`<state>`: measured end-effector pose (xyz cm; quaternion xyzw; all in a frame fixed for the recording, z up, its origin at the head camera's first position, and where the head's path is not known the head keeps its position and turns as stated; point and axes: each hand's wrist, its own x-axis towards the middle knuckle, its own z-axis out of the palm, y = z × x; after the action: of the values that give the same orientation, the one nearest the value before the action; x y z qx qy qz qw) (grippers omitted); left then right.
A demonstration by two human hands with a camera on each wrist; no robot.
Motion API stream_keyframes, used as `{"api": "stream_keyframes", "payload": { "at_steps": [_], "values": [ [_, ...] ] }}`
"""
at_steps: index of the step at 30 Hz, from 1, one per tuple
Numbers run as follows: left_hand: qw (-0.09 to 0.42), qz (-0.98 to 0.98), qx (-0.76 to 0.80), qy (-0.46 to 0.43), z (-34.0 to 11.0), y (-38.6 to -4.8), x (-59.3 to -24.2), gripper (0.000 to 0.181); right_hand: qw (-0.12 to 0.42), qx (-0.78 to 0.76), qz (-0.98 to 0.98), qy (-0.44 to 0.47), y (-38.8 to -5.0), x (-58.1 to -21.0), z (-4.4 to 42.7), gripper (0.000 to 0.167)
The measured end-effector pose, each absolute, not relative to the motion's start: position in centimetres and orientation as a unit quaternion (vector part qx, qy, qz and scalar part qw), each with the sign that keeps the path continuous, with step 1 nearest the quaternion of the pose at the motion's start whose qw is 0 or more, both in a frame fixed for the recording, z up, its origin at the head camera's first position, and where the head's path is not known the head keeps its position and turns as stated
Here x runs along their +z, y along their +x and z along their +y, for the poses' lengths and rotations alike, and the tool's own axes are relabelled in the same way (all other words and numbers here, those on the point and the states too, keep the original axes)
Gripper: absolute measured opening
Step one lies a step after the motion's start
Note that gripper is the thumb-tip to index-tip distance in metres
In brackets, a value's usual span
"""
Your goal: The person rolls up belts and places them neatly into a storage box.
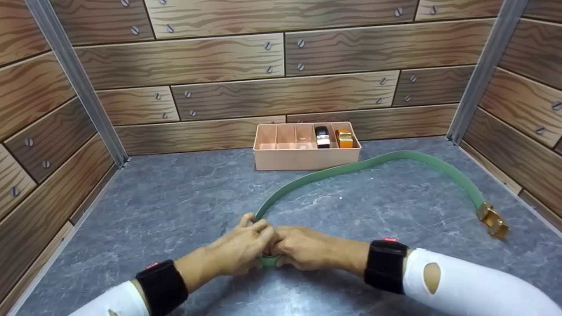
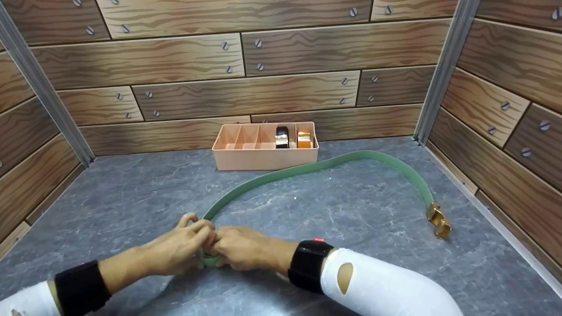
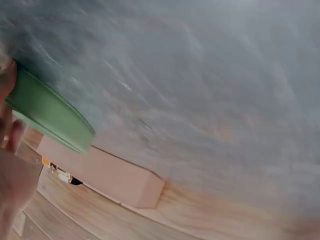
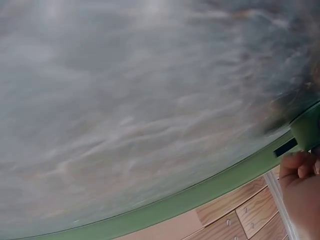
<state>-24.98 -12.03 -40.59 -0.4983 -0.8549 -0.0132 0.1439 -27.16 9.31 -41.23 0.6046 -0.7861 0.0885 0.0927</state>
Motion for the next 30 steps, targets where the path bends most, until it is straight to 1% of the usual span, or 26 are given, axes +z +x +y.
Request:
{"api": "stream_keyframes", "payload": {
  "at_steps": [4, 9, 11, 13, 15, 20, 22, 24, 28, 30],
  "values": [
    [0.177, -0.828, 0.029, -0.531, -11.8, -24.9, -40.7, 0.057, 0.095, 0.082, -0.788, 0.603, -27.0, -40.9, 9.9, 0.018],
    [0.240, -0.803, -0.031, -0.544, -11.6, -24.7, -41.6, 0.061, 0.111, 0.078, -0.793, 0.593, -26.4, -40.9, 10.0, 0.024],
    [0.264, -0.791, -0.060, -0.549, -11.4, -24.6, -42.1, 0.059, 0.115, 0.080, -0.795, 0.590, -26.1, -41.0, 10.0, 0.024],
    [0.278, -0.783, -0.079, -0.552, -11.0, -24.4, -42.4, 0.058, 0.117, 0.080, -0.797, 0.587, -25.9, -41.2, 10.2, 0.022],
    [0.278, -0.781, -0.085, -0.553, -10.8, -24.3, -42.4, 0.058, 0.112, 0.083, -0.798, 0.586, -25.8, -41.5, 10.3, 0.019],
    [0.215, -0.795, -0.054, -0.564, -10.7, -24.3, -41.5, 0.060, 0.071, 0.111, -0.798, 0.589, -26.3, -41.6, 10.7, 0.019],
    [0.202, -0.794, -0.030, -0.573, -10.7, -24.3, -41.4, 0.057, 0.061, 0.120, -0.799, 0.586, -26.4, -41.6, 11.0, 0.020],
    [0.210, -0.789, -0.018, -0.577, -10.4, -24.2, -41.6, 0.056, 0.061, 0.125, -0.802, 0.581, -26.4, -41.6, 11.2, 0.019],
    [0.250, -0.784, -0.043, -0.566, -9.7, -23.7, -42.2, 0.058, 0.073, 0.137, -0.804, 0.574, -26.3, -41.7, 11.4, 0.019],
    [0.249, -0.782, -0.071, -0.567, -9.6, -23.5, -42.3, 0.058, 0.069, 0.145, -0.801, 0.577, -26.2, -41.7, 11.4, 0.019]
  ]
}}
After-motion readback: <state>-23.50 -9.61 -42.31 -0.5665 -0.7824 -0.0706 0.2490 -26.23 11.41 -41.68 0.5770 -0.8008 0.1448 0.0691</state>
